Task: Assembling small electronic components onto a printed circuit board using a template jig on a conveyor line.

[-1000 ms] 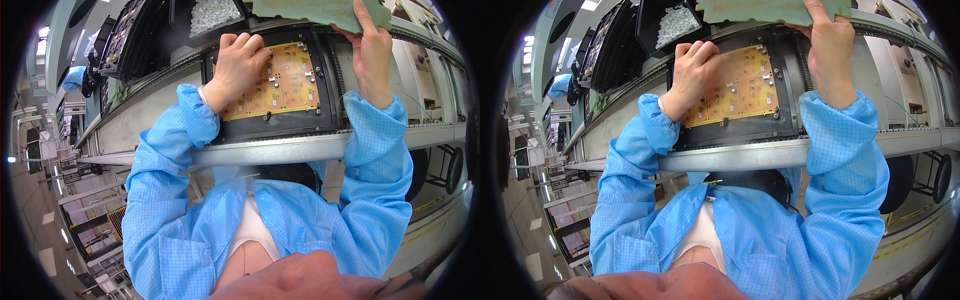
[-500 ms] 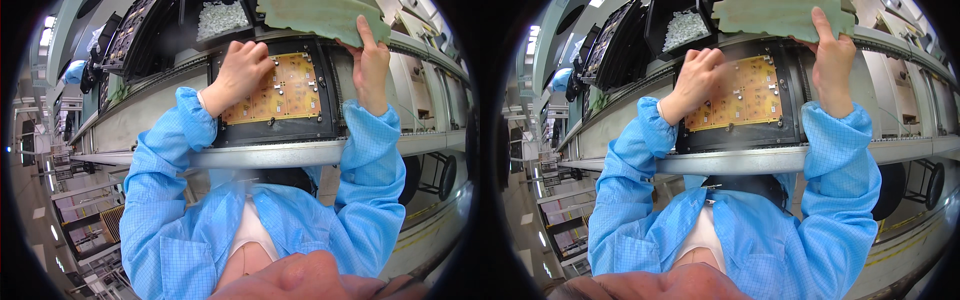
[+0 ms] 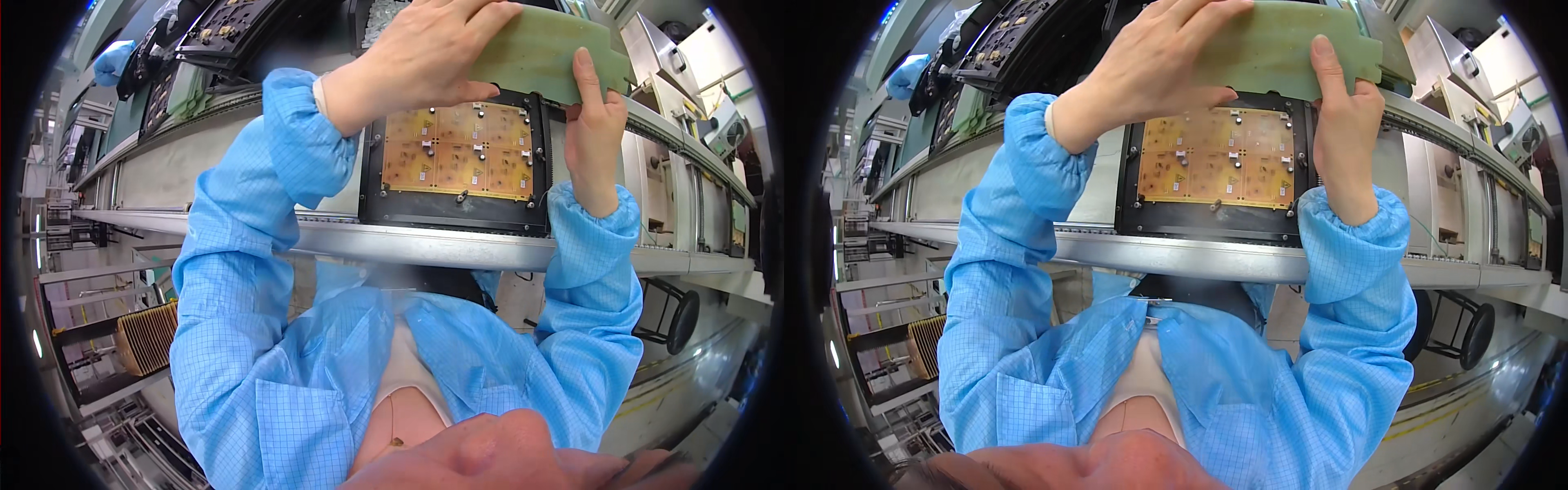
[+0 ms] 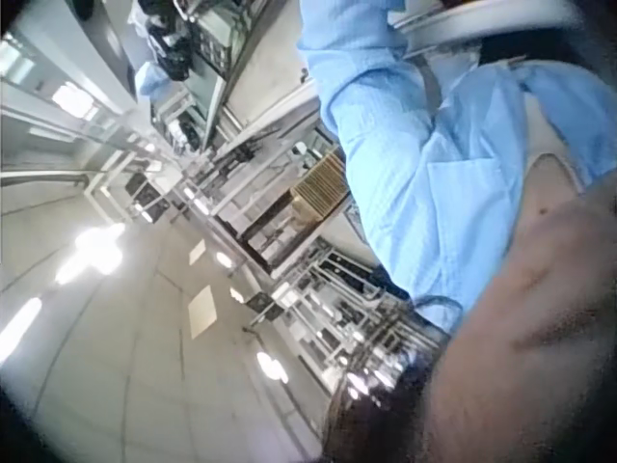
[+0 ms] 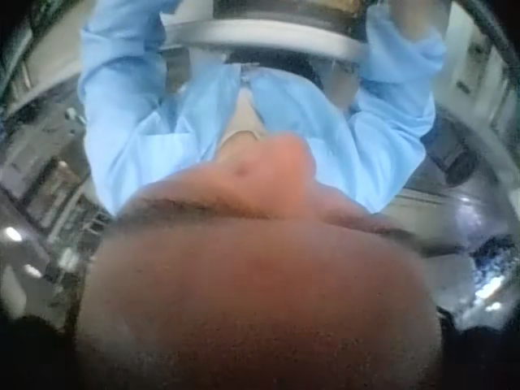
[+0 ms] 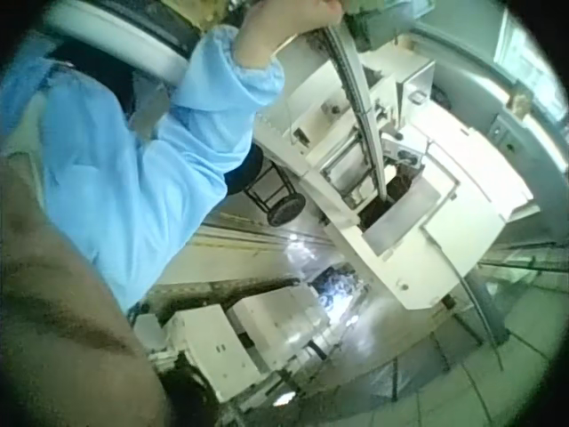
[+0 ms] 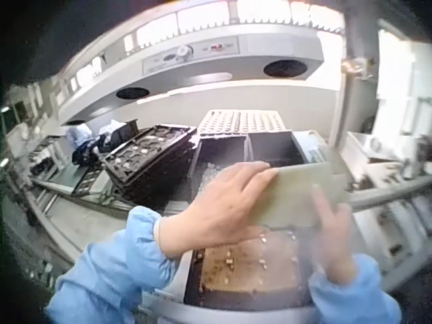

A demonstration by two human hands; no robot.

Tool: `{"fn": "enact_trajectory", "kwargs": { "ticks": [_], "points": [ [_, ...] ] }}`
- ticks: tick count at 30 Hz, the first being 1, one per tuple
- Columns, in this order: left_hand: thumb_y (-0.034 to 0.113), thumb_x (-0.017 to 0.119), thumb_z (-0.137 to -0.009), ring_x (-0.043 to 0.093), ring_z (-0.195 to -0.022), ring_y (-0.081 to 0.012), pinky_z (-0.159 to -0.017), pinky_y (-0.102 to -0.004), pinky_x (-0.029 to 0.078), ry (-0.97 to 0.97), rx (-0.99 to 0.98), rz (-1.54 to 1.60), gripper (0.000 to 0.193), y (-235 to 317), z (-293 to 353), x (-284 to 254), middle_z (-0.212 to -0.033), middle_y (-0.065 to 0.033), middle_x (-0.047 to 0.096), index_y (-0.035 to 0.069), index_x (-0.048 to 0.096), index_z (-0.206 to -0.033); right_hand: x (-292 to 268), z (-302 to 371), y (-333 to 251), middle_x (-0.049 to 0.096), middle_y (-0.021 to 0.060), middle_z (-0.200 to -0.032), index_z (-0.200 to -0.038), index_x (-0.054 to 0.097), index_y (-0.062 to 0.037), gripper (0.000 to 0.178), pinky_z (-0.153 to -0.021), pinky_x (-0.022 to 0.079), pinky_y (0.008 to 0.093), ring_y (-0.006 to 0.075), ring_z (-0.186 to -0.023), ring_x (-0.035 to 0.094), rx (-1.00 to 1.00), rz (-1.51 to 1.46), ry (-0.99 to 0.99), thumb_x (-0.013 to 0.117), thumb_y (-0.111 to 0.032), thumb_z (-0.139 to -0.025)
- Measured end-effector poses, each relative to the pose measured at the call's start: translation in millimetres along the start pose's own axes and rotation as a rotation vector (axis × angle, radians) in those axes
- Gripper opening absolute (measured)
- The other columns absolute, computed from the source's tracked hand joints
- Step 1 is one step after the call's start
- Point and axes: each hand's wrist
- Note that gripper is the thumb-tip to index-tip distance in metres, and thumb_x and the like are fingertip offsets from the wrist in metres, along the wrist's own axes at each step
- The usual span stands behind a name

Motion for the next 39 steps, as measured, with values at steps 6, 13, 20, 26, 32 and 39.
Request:
{"fn": "enact_trajectory", "kwargs": {
  "ticks": [6, 13, 20, 26, 32, 39],
  "points": [
    [0.019, 0.079, -0.068, 0.057, -0.109, -0.0372, -0.092, -0.0410, 0.049, 0.147, 0.150, -0.330, 0.064, 11, 12, -9, -0.117, -0.0209, 0.057, -0.001, 0.056, -0.123, 7, 17, -12, 0.067, 0.0060, -0.112, -0.114, 0.063, -0.0003, 0.036, -0.085, 0.050, 0.0265, 0.0122, -0.097, 0.063, -0.001, -0.034, -0.083, 0.070, -0.028, -0.093],
    [0.026, 0.083, -0.065, 0.055, -0.114, -0.0349, -0.096, -0.0429, 0.049, -0.129, -0.208, 0.197, 0.074, 16, 55, 6, -0.122, -0.0156, 0.059, 0.003, 0.053, -0.129, -57, 15, -7, 0.071, 0.0095, -0.101, -0.116, 0.065, 0.0010, 0.064, -0.085, 0.048, 0.0284, 0.0142, -0.094, 0.065, 0.286, 0.291, -0.144, 0.044, -0.057, -0.100],
    [0.025, 0.083, -0.066, 0.051, -0.118, -0.0334, -0.101, -0.0417, 0.046, -0.346, -0.314, 0.251, 0.072, 18, 68, 36, -0.121, -0.0153, 0.060, 0.002, 0.054, -0.127, -100, 25, 38, 0.072, 0.0087, -0.102, -0.110, 0.071, -0.0013, 0.065, -0.083, 0.048, 0.0279, 0.0146, -0.094, 0.064, 0.210, 0.577, -0.039, 0.040, -0.057, -0.101],
    [0.025, 0.084, -0.065, 0.049, -0.118, -0.0339, -0.100, -0.0420, 0.046, -0.439, -0.302, 0.250, 0.072, 16, 63, 53, -0.119, -0.0165, 0.060, 0.001, 0.053, -0.127, -102, 32, 52, 0.072, 0.0076, -0.101, -0.106, 0.072, -0.0011, 0.064, -0.078, 0.047, 0.0272, 0.0138, -0.090, 0.063, 0.184, 0.567, -0.031, 0.042, -0.057, -0.101],
    [0.026, 0.081, -0.065, 0.051, -0.116, -0.0355, -0.100, -0.0423, 0.045, -0.482, -0.345, 0.294, 0.071, 18, 62, 54, -0.118, -0.0207, 0.062, -0.004, 0.055, -0.124, -98, 37, 48, 0.073, 0.0089, -0.098, -0.103, 0.073, 0.0005, 0.065, -0.076, 0.047, 0.0272, 0.0142, -0.088, 0.063, 0.166, 0.558, -0.052, 0.041, -0.056, -0.102],
    [0.023, 0.085, -0.064, 0.050, -0.116, -0.0340, -0.100, -0.0417, 0.045, -0.516, -0.350, 0.311, 0.075, 16, 63, 49, -0.117, -0.0178, 0.061, 0.001, 0.052, -0.128, -97, 36, 53, 0.073, 0.0089, -0.097, -0.103, 0.073, 0.0008, 0.065, -0.075, 0.047, 0.0270, 0.0139, -0.087, 0.063, 0.148, 0.545, -0.077, 0.041, -0.055, -0.102]
  ]
}}
Point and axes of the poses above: each hand's wrist, its own z-axis away from the middle knuckle, its own x-axis out of the palm, y = z × x
